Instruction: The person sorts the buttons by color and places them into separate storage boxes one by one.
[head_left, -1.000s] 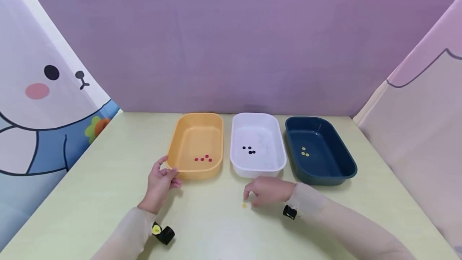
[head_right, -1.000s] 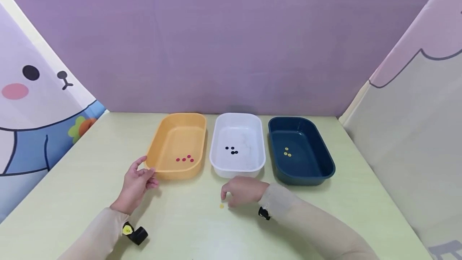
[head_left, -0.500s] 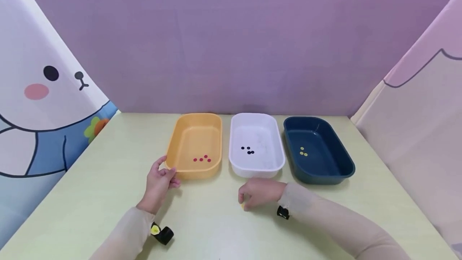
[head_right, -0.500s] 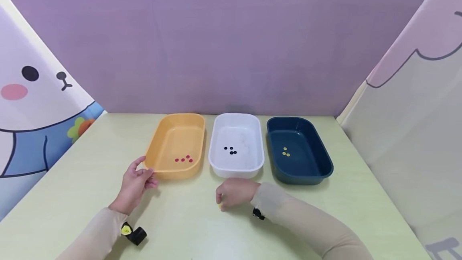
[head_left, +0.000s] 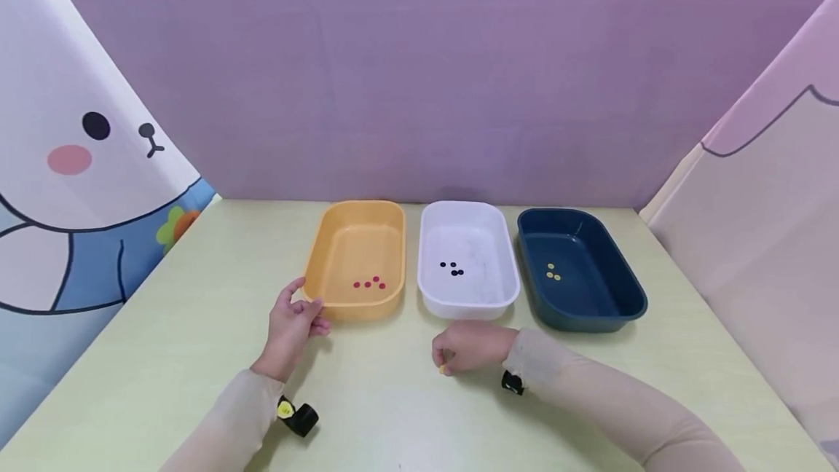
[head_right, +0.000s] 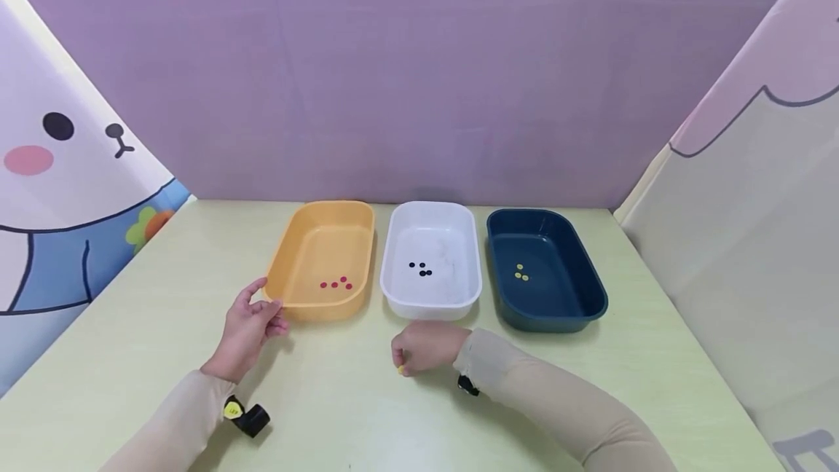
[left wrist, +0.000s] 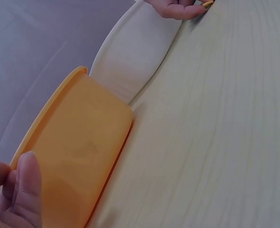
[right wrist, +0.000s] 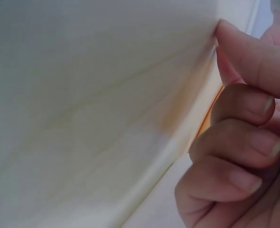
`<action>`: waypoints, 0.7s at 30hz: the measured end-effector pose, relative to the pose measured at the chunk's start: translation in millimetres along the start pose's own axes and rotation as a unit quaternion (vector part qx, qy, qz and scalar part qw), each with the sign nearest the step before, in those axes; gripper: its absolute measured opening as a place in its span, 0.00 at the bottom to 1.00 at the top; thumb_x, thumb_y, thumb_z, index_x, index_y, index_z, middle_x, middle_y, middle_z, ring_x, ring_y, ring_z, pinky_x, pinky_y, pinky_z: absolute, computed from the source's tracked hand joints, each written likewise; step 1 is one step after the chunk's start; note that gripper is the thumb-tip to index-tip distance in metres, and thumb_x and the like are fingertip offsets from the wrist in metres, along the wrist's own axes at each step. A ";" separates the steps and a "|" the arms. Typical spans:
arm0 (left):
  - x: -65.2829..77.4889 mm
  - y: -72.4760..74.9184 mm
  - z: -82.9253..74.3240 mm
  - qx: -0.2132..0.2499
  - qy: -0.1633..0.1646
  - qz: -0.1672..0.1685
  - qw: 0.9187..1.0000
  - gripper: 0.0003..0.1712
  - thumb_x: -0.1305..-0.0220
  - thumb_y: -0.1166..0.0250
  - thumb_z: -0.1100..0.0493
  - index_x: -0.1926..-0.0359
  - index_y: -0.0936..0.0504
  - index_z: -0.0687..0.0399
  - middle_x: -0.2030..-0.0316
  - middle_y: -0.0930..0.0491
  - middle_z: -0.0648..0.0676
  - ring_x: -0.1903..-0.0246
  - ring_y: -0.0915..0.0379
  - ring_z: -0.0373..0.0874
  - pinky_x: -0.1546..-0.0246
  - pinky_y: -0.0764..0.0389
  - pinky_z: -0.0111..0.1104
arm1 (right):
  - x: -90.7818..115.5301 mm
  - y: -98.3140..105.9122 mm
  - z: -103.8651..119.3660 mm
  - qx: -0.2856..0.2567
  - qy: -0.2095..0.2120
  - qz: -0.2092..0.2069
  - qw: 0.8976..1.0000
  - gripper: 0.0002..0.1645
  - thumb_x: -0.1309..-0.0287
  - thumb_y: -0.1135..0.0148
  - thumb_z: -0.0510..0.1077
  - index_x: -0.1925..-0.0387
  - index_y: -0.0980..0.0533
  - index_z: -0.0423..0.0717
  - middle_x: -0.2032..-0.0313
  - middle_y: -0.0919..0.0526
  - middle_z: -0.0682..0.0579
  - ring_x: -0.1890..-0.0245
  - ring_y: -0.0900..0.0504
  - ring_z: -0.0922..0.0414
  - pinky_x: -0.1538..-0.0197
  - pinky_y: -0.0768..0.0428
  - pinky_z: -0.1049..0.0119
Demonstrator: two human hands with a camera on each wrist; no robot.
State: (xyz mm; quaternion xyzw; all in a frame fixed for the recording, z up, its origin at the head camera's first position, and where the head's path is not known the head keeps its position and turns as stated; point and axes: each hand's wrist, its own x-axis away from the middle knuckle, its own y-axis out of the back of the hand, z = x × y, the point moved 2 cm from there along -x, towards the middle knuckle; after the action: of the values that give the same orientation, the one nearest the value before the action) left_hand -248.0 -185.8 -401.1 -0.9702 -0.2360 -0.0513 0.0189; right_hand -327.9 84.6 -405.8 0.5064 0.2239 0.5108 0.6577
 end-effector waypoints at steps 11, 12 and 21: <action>-5.0 -4.5 -4.2 0.002 -0.006 0.007 1.000 0.36 0.30 0.48 0.70 0.27 0.53 0.60 0.77 0.29 0.48 0.85 0.26 0.36 0.79 0.19 0.26 | 8.6 4.6 -7.7 0.004 -0.002 -0.018 1.000 0.04 0.43 0.34 0.43 0.73 0.19 0.53 0.72 0.21 0.67 0.68 0.25 0.68 0.58 0.23 0.71; -5.3 -4.6 -4.4 0.003 -0.007 0.008 1.000 0.36 0.30 0.48 0.70 0.27 0.53 0.60 0.77 0.29 0.48 0.85 0.26 0.36 0.79 0.19 0.26 | 10.7 5.7 -9.4 -0.003 -0.005 -0.023 1.000 0.04 0.43 0.34 0.43 0.72 0.18 0.52 0.72 0.20 0.66 0.68 0.24 0.67 0.58 0.23 0.70; -3.2 0.0 0.5 0.002 -0.003 0.011 1.000 0.36 0.30 0.48 0.71 0.27 0.54 0.62 0.76 0.28 0.49 0.83 0.25 0.36 0.78 0.19 0.26 | 34.6 2.7 -26.2 -0.029 -0.029 -0.060 0.997 0.04 0.44 0.33 0.41 0.73 0.17 0.53 0.72 0.19 0.66 0.69 0.24 0.68 0.62 0.22 0.69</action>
State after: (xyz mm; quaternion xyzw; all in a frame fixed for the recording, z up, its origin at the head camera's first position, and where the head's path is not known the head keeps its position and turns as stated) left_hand -250.8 -187.2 -401.9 -0.9729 -0.2252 -0.0474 0.0208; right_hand -337.3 127.0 -405.8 0.4877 0.2199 0.4614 0.7077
